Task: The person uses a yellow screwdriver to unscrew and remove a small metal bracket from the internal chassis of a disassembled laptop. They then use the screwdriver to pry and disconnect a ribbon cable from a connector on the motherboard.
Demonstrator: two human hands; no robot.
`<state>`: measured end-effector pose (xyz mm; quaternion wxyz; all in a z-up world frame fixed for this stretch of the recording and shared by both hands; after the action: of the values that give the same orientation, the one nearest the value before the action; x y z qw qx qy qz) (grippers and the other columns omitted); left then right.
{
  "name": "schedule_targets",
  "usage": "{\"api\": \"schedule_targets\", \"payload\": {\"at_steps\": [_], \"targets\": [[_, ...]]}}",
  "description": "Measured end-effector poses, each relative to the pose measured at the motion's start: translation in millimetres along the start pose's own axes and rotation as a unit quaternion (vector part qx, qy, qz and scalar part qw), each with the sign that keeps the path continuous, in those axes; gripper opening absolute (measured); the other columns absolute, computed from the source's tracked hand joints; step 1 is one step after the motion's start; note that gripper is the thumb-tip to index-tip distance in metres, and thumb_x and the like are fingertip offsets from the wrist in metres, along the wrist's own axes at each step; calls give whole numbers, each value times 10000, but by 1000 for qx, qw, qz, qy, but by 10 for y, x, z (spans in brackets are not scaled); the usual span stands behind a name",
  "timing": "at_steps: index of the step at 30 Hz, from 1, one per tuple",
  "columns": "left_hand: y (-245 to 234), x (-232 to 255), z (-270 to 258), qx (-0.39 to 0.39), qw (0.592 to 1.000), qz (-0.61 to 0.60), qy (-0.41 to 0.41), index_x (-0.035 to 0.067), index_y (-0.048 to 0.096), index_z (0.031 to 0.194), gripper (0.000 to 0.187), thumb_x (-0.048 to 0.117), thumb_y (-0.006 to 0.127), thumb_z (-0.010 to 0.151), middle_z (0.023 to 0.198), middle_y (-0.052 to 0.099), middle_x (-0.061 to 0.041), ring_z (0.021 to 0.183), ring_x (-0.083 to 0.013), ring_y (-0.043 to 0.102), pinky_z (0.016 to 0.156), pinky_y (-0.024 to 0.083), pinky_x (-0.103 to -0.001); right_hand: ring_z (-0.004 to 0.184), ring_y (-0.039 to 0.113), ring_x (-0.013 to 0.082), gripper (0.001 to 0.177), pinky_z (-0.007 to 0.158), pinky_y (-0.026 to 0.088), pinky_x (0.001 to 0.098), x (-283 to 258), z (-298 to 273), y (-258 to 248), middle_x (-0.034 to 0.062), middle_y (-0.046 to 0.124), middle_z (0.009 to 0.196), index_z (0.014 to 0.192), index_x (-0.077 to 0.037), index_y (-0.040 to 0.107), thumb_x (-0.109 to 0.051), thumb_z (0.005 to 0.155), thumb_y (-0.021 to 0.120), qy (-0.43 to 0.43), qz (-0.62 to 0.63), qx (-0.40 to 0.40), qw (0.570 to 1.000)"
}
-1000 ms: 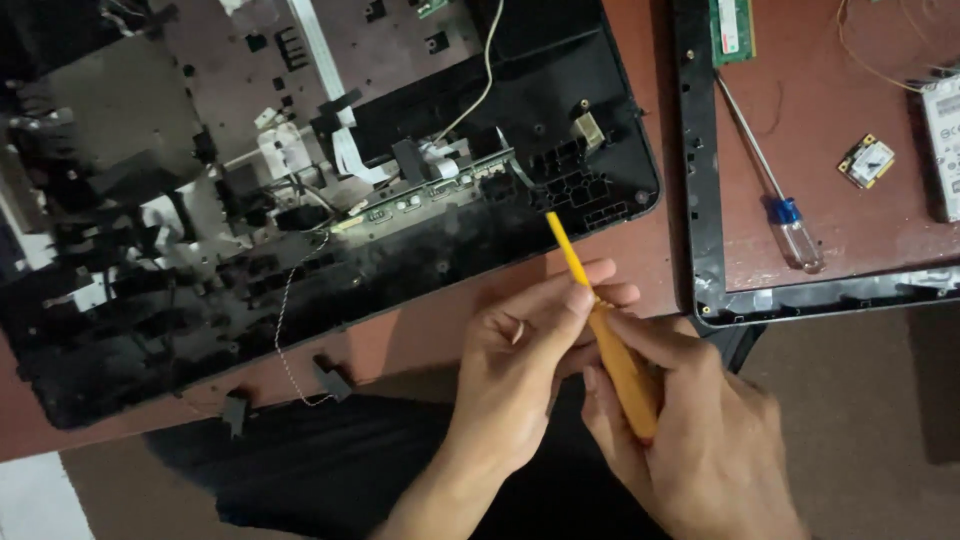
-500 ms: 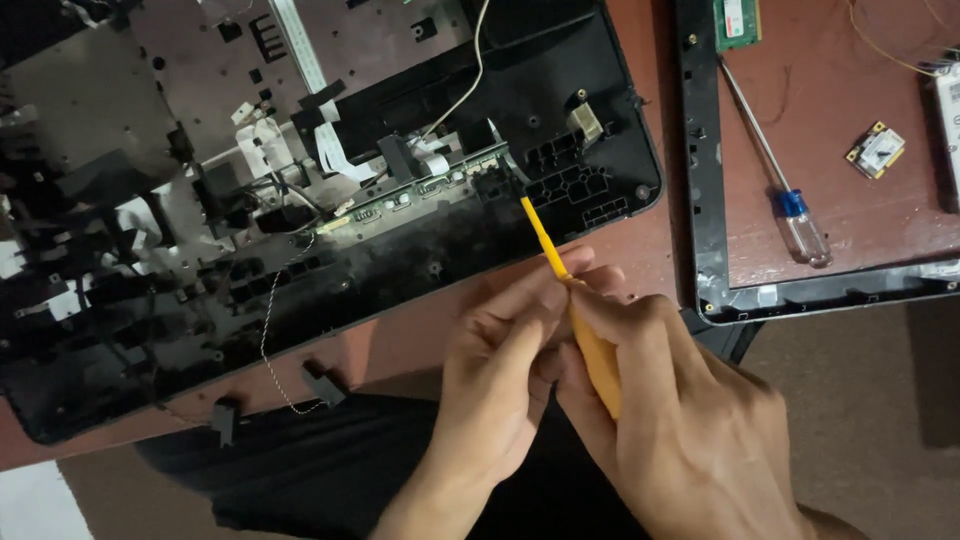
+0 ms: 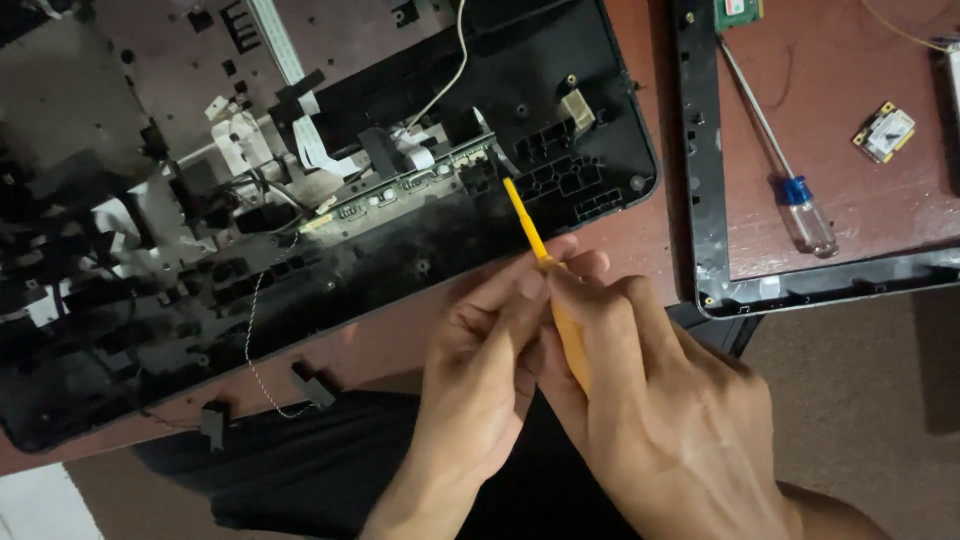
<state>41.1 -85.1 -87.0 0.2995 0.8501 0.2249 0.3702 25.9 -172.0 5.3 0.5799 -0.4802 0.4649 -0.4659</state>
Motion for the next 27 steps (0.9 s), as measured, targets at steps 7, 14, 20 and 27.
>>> {"api": "schedule_targets", "payload": {"at_steps": [7, 14, 20, 27], "targets": [[-27, 10, 7, 1, 1000, 2, -22, -83, 621, 1362, 448, 189, 575, 1009, 1280, 708, -258, 1240, -317, 678, 1008, 565, -308, 490, 565, 92, 230, 361, 390, 286, -57, 56, -48, -37, 554, 813, 1301, -156, 636, -281, 1108, 633, -11, -34, 21, 999], [-41, 2, 24, -7, 1000, 1, -27, -71, 613, 1380, 430, 167, 551, 1028, 1303, 701, -254, 1231, -295, 677, 980, 577, -302, 492, 569, 80, 255, 341, 387, 279, -44, 61, -21, -46, 563, 853, 1333, -193, 615, -281, 1096, 585, -1, -18, 2, 1000], [-123, -22, 36, 25, 999, 18, -36, -57, 647, 1354, 405, 150, 547, 1020, 1336, 706, -208, 1190, -260, 694, 958, 586, -301, 626, 640, 40, 230, 379, 391, 246, -54, 84, -48, -44, 596, 918, 1291, -173, 632, -278, 1089, 606, -4, -17, 17, 1000], [-158, -37, 40, 45, 997, 35, -54, -44, 662, 1360, 450, 208, 567, 999, 1253, 740, -218, 1076, -241, 721, 872, 591, -283, 703, 686, 74, 248, 362, 412, 266, -45, 108, -63, -16, 620, 991, 1299, -166, 613, -259, 1074, 568, -7, 6, 4, 1000]]}}
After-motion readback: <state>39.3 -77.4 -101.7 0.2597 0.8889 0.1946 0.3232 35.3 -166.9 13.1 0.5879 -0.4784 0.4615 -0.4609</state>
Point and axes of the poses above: each hand's wrist, its own z-axis towards the middle knuckle, its own y-axis out of the palm, x = y × z, the point moved 7 cm from there along z, towards the middle knuckle
